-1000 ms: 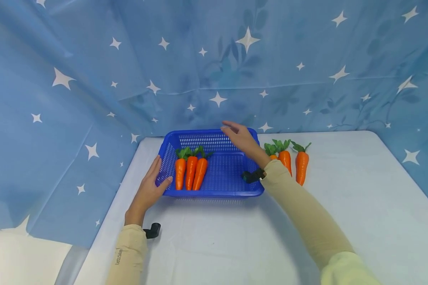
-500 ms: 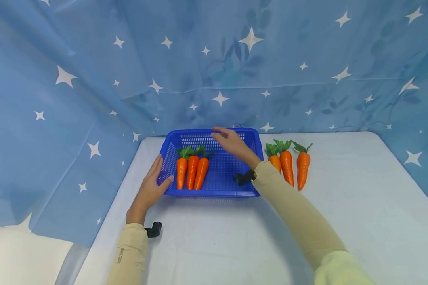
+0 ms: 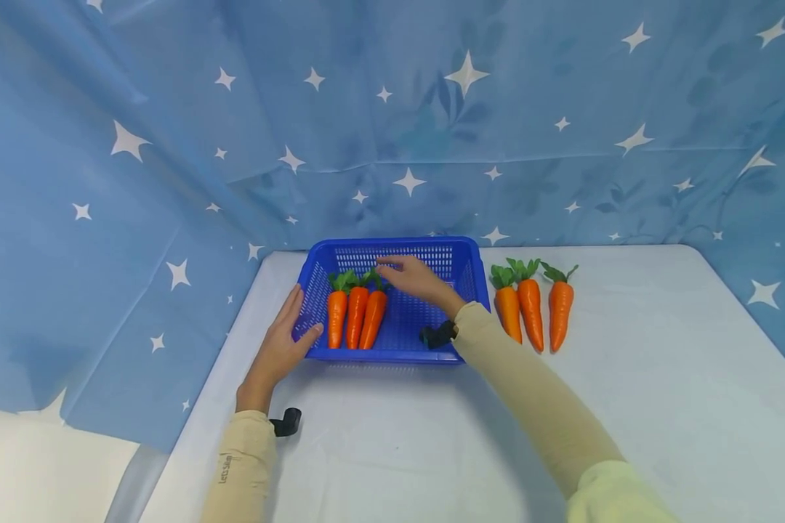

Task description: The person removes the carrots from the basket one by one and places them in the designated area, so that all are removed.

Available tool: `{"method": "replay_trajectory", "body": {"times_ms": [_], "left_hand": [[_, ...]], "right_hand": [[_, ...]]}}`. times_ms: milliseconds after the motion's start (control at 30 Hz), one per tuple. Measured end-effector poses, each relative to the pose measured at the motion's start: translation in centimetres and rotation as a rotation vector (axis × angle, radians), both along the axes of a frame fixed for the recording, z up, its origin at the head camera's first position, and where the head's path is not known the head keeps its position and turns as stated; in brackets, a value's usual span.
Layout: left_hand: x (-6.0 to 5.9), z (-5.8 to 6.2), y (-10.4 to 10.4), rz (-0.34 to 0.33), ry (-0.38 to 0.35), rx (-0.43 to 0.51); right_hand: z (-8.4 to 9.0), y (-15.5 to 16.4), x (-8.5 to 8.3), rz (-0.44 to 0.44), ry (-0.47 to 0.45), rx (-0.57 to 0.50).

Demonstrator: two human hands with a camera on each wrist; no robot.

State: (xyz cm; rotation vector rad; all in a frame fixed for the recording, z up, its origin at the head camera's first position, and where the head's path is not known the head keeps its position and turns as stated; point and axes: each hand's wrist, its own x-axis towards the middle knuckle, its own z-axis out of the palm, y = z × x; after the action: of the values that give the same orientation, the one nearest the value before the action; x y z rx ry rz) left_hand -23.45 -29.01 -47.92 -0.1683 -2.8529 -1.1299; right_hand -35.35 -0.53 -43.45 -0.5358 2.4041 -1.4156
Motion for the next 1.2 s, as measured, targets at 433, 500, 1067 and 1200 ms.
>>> {"method": "replay_trajectory", "body": {"times_ms": [433, 500, 1067, 1200], "left_hand": [[0.1, -0.1, 0.1, -0.005, 0.010, 0.009], [0.1, -0.1, 0.1, -0.005, 0.011, 0.008], [0.1, 0.0, 0.3, 0.009, 0.026, 0.004], [0.1, 0.0, 0.2, 0.014, 0.024, 0.001]], "right_hand": [[-0.9, -0.3, 0.2, 0.051, -0.025, 0.087], [-1.1, -0.3, 0.2, 0.058, -0.030, 0.096], [-2.3, -1.0, -0.4, 0.127, -0.125, 0.084], [-2.6, -1.2, -0.5, 0.150, -0.117, 0.111]]}}
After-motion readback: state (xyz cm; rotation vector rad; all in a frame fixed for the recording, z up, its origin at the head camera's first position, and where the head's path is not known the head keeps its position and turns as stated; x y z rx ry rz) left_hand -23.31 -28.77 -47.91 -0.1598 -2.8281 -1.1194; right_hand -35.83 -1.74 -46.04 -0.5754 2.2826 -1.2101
